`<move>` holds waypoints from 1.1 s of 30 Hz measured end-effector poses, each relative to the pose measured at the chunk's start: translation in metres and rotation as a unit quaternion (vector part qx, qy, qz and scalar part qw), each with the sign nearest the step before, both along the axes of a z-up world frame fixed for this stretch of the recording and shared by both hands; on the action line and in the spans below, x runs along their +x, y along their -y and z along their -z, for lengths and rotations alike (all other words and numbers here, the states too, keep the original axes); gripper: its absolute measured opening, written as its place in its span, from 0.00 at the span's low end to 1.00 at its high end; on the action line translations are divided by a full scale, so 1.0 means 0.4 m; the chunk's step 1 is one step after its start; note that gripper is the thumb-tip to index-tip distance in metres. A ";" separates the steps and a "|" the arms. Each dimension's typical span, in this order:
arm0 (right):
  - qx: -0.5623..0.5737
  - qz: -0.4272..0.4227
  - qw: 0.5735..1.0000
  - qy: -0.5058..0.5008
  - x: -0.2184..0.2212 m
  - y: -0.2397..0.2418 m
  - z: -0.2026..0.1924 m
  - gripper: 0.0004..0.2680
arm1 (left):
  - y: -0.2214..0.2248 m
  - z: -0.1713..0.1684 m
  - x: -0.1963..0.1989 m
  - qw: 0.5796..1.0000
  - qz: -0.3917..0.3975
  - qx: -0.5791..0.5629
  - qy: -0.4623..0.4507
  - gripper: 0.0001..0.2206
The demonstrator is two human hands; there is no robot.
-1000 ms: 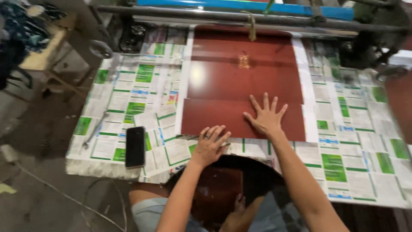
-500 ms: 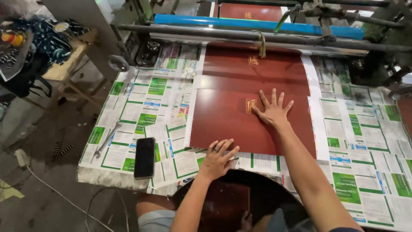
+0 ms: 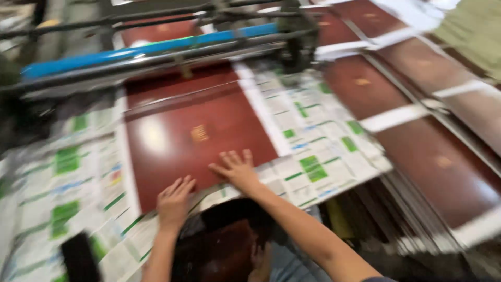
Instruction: The person feeds printed sheets manually into a laminating or coating machine.
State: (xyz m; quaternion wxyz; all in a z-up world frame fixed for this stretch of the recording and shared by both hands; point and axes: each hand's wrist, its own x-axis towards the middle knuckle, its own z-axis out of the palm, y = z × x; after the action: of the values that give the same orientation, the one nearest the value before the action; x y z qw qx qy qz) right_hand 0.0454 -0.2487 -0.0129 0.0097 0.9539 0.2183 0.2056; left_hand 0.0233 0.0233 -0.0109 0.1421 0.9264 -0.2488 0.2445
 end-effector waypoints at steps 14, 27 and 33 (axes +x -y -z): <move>0.013 0.027 0.999 0.020 0.002 -0.047 -0.206 0.15 | 0.002 -0.058 -0.072 0.986 -0.030 0.037 0.160 0.16; 0.092 0.121 0.987 -0.062 -0.026 -0.044 -0.008 0.30 | 0.028 -0.023 -0.058 0.999 0.039 0.013 0.026 0.26; 0.061 0.131 0.978 -0.151 0.085 -0.046 -0.053 0.31 | 0.033 -0.048 -0.062 0.999 0.026 0.023 0.004 0.27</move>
State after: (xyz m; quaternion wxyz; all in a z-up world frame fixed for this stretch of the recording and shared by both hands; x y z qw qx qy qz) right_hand 0.0792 -0.2303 0.0083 -0.0542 0.9932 0.0772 0.0688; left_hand -0.0017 0.0099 0.0083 0.1261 0.9215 -0.2793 0.2386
